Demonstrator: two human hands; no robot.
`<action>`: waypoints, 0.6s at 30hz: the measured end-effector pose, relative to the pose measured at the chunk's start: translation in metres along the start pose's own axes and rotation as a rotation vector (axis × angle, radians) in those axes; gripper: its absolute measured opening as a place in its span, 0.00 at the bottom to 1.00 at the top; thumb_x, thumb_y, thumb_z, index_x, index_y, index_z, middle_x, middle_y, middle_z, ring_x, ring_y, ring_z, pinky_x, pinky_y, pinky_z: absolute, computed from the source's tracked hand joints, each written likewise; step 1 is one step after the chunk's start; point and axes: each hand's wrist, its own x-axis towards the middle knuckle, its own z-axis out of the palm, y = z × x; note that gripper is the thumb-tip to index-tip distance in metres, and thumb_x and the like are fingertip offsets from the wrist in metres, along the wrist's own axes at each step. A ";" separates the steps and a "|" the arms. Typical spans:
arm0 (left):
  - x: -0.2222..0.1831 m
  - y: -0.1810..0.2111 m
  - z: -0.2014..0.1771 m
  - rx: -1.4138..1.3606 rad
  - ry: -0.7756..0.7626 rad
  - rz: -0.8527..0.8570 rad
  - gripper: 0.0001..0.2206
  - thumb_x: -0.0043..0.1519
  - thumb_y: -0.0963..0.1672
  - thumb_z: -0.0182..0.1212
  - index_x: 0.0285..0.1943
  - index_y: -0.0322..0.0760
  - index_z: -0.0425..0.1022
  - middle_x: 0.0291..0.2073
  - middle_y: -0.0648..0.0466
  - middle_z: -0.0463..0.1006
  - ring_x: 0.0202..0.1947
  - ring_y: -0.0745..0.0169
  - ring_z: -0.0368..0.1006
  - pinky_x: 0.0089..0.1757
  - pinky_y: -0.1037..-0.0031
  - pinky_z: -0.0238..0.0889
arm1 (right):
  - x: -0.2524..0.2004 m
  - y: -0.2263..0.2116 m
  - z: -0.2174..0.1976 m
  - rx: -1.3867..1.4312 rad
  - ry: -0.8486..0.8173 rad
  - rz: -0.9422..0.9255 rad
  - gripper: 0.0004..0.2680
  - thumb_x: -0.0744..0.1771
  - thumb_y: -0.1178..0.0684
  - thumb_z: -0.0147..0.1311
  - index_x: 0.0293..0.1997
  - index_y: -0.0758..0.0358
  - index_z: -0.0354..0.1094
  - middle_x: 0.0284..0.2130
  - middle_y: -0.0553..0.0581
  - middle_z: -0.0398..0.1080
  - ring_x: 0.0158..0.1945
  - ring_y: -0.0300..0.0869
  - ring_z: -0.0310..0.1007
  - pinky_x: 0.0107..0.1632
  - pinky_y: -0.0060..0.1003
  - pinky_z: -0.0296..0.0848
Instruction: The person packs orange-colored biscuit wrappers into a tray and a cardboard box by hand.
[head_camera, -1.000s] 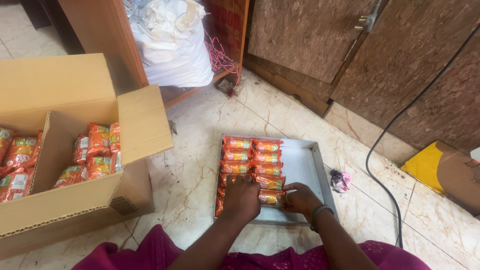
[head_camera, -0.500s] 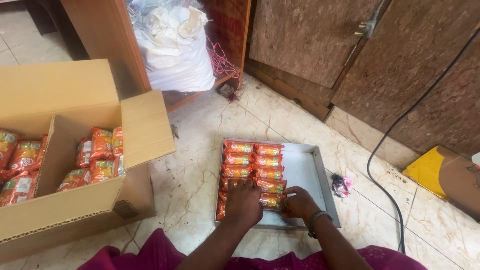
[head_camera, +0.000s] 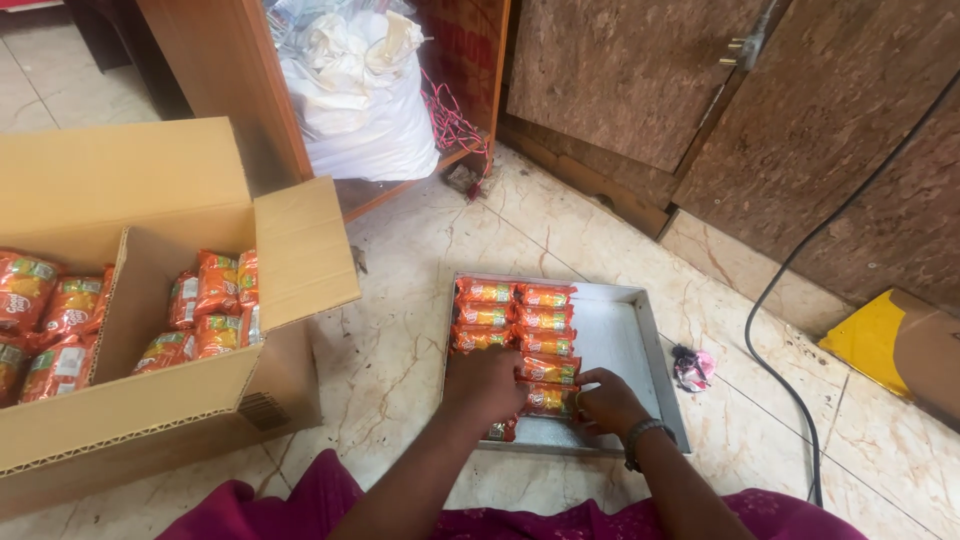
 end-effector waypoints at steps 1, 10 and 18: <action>0.000 0.001 -0.007 0.001 0.000 -0.001 0.16 0.55 0.48 0.67 0.52 0.45 0.80 0.49 0.51 0.79 0.51 0.51 0.75 0.57 0.55 0.60 | -0.004 -0.003 0.000 0.000 -0.001 0.000 0.14 0.64 0.56 0.58 0.56 0.54 0.68 0.32 0.58 0.76 0.35 0.46 0.78 0.38 0.46 0.80; 0.001 -0.003 -0.069 -0.025 -0.074 -0.064 0.23 0.56 0.52 0.66 0.61 0.52 0.76 0.58 0.55 0.77 0.56 0.54 0.74 0.55 0.63 0.66 | -0.040 -0.029 0.000 -0.164 0.080 -0.003 0.20 0.62 0.44 0.68 0.56 0.55 0.68 0.34 0.57 0.76 0.37 0.45 0.78 0.41 0.46 0.80; -0.013 0.000 -0.116 -0.185 0.008 -0.126 0.26 0.56 0.54 0.66 0.64 0.50 0.74 0.57 0.50 0.77 0.55 0.53 0.76 0.54 0.65 0.68 | -0.033 -0.027 -0.003 -0.328 0.330 -0.364 0.16 0.63 0.45 0.66 0.53 0.60 0.74 0.37 0.55 0.79 0.39 0.39 0.78 0.44 0.35 0.74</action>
